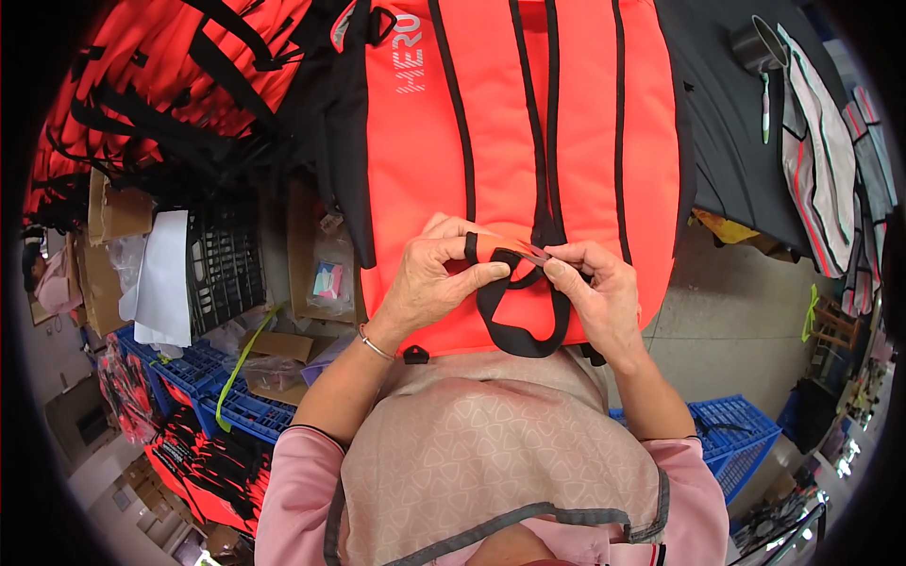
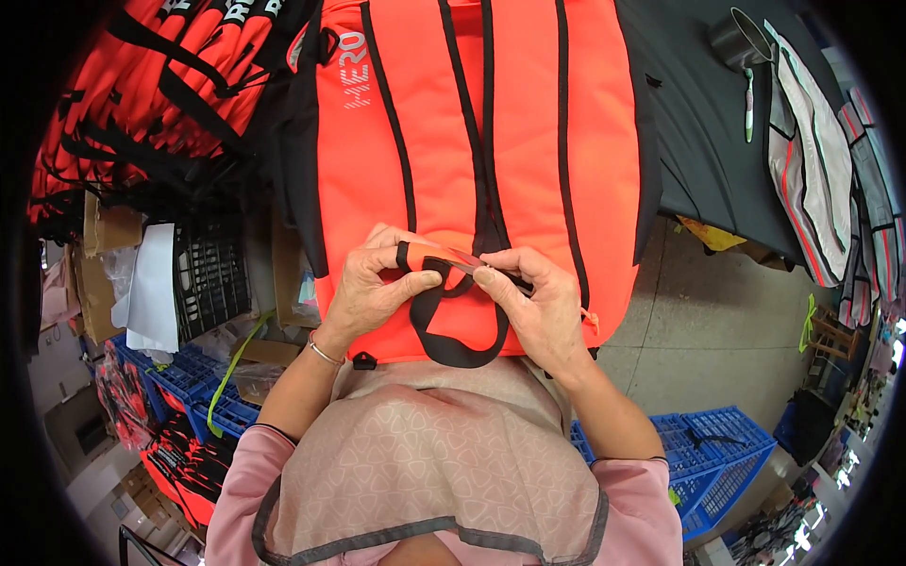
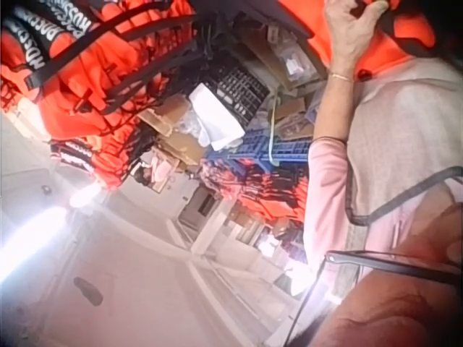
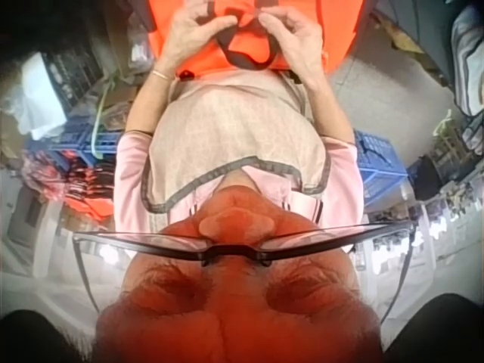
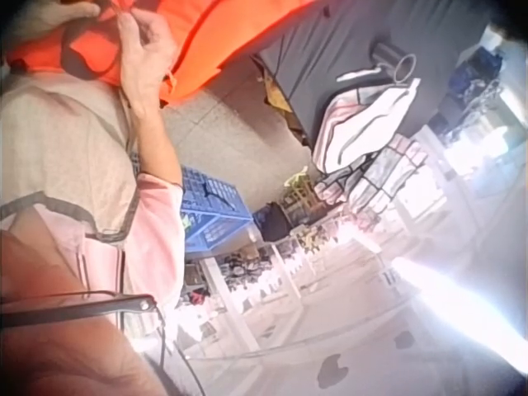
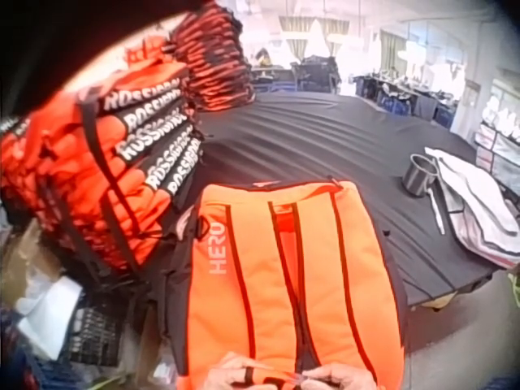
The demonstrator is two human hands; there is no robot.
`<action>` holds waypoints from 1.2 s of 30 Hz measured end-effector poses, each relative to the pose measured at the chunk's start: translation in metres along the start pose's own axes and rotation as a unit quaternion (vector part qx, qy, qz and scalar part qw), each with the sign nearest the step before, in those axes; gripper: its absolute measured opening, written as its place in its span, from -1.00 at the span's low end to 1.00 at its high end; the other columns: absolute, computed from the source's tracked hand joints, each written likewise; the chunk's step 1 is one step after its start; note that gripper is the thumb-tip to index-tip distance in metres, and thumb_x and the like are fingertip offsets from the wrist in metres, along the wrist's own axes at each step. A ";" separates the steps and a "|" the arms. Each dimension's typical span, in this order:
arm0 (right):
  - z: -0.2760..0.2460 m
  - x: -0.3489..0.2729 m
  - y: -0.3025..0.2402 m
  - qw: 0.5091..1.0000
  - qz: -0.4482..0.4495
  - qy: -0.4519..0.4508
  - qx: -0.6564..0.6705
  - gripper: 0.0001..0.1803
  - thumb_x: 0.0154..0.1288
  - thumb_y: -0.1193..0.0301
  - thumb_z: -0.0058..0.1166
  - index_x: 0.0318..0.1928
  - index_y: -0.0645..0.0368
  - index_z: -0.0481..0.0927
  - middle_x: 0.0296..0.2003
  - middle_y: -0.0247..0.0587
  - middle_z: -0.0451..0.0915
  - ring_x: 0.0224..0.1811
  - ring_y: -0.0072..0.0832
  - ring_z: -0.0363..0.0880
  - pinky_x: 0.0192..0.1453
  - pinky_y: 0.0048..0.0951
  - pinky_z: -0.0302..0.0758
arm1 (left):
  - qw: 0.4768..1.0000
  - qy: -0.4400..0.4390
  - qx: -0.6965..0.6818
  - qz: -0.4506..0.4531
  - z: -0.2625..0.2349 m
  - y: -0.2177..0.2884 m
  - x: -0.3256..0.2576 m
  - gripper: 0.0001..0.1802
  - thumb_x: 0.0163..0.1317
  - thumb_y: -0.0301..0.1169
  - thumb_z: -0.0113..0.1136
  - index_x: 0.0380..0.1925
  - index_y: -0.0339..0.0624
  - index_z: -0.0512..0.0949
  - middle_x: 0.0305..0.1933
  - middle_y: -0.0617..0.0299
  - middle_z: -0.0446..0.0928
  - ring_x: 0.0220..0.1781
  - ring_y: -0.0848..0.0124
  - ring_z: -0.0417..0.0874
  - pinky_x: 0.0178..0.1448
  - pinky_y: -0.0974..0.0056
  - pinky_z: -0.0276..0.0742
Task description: Inspecting and cleaning red and pink backpacks using a toothbrush and tweezers.
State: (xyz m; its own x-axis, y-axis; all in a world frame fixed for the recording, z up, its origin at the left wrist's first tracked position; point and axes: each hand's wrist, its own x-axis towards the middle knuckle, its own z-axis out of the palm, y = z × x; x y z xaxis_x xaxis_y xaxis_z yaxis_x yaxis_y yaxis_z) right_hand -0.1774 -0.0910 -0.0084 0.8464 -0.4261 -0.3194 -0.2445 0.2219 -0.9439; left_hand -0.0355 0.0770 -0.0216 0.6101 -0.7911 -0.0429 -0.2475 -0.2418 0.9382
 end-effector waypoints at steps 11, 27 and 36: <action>-0.009 0.005 -0.020 0.826 -0.353 0.053 -0.436 -0.66 0.01 0.33 0.44 -0.22 0.22 0.68 -0.53 -0.26 0.58 -0.56 -0.42 0.54 -0.50 -0.42 0.45 | 1.000 0.008 0.016 0.014 0.002 -0.001 0.002 -0.79 0.06 -0.34 0.46 -0.25 0.07 0.79 -0.27 0.38 0.67 -0.22 0.44 0.46 -0.04 0.30 0.43; -0.006 0.005 -0.029 0.728 -0.402 0.041 -0.553 -0.64 -0.03 0.29 0.45 -0.25 0.18 0.66 -0.52 -0.36 0.54 -0.54 -0.52 0.48 -0.51 -0.46 0.35 | 1.000 0.001 0.017 0.013 0.001 -0.004 0.002 -0.80 0.06 -0.34 0.46 -0.25 0.05 0.79 -0.27 0.40 0.68 -0.22 0.46 0.45 -0.05 0.31 0.41; -0.005 0.008 -0.026 0.722 -0.414 0.037 -0.553 -0.65 -0.03 0.28 0.45 -0.26 0.18 0.66 -0.53 -0.36 0.54 -0.56 -0.51 0.47 -0.51 -0.45 0.36 | 0.999 -0.002 0.031 0.014 0.001 -0.002 0.002 -0.80 0.06 -0.34 0.47 -0.26 0.07 0.79 -0.27 0.40 0.68 -0.22 0.46 0.45 -0.05 0.31 0.41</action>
State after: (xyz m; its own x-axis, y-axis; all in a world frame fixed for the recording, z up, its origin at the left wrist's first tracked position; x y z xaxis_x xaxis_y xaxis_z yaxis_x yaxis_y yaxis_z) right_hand -0.1672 -0.1047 0.0133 0.9017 -0.0653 0.4273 0.0683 -0.9546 -0.2901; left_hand -0.0343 0.0751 -0.0236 0.5988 -0.8007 -0.0182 -0.3111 -0.2535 0.9159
